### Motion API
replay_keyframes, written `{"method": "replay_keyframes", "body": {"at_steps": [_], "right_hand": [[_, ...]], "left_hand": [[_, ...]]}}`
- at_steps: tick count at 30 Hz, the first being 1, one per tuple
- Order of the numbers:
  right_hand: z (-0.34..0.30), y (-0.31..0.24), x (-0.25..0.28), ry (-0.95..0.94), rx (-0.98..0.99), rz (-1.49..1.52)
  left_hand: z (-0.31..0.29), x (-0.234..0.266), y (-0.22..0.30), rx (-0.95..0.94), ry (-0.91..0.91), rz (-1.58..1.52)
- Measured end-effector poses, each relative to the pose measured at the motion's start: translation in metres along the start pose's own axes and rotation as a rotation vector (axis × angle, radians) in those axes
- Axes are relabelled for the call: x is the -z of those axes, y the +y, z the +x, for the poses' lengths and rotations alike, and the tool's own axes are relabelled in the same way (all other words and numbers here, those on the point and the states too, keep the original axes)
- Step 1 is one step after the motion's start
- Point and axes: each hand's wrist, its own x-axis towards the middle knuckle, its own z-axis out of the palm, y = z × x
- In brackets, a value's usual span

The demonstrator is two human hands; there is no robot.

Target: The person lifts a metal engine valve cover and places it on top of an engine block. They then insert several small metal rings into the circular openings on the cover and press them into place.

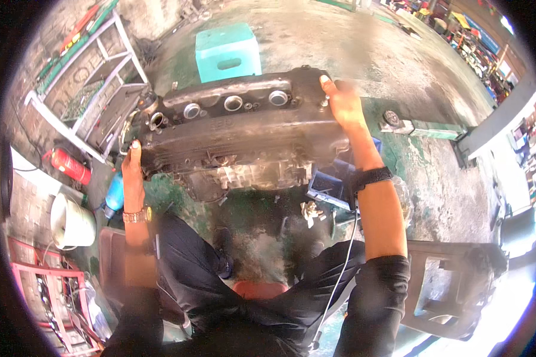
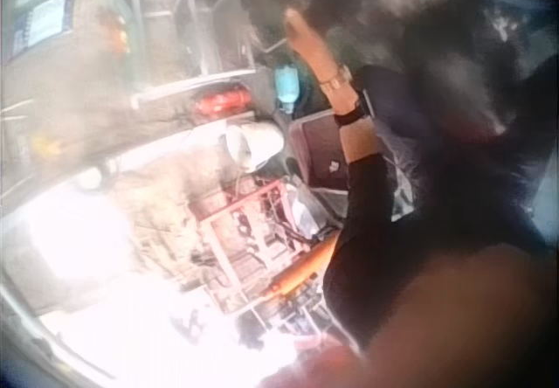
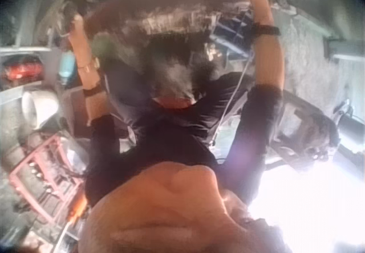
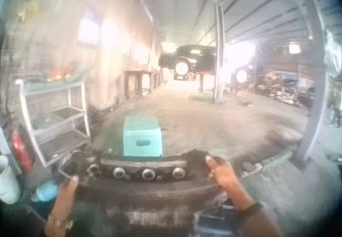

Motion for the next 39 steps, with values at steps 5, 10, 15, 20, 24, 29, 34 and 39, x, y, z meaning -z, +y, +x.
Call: {"method": "replay_keyframes", "body": {"at_steps": [5, 10, 15, 20, 24, 29, 34, 39], "right_hand": [[-0.050, 0.040, 0.015, 0.184, -0.230, 0.392], [-0.098, 0.076, 0.036, 0.023, -0.103, 0.346], [-0.126, 0.080, 0.028, -0.147, 0.021, 0.510], [-0.138, 0.081, 0.009, -0.147, 0.075, 0.629], [-0.140, 0.090, -0.003, -0.108, 0.110, 0.680], [-0.141, 0.101, -0.014, -0.065, 0.180, 0.756], [-0.142, 0.109, -0.018, -0.006, 0.222, 0.752], [-0.145, 0.118, -0.012, 0.033, 0.156, 0.579]], "left_hand": [[0.001, 0.011, -0.018, -0.005, -0.022, -0.046], [-0.009, 0.033, -0.031, 0.119, -0.134, 0.099], [-0.012, 0.047, -0.045, 0.140, -0.256, -0.052], [-0.014, 0.051, -0.055, 0.170, -0.269, -0.165], [-0.019, 0.050, -0.054, 0.116, -0.312, -0.204], [-0.021, 0.049, -0.048, 0.115, -0.289, -0.123], [-0.021, 0.041, -0.043, 0.115, -0.245, -0.114], [-0.035, 0.036, -0.036, 0.089, -0.170, -0.133]]}}
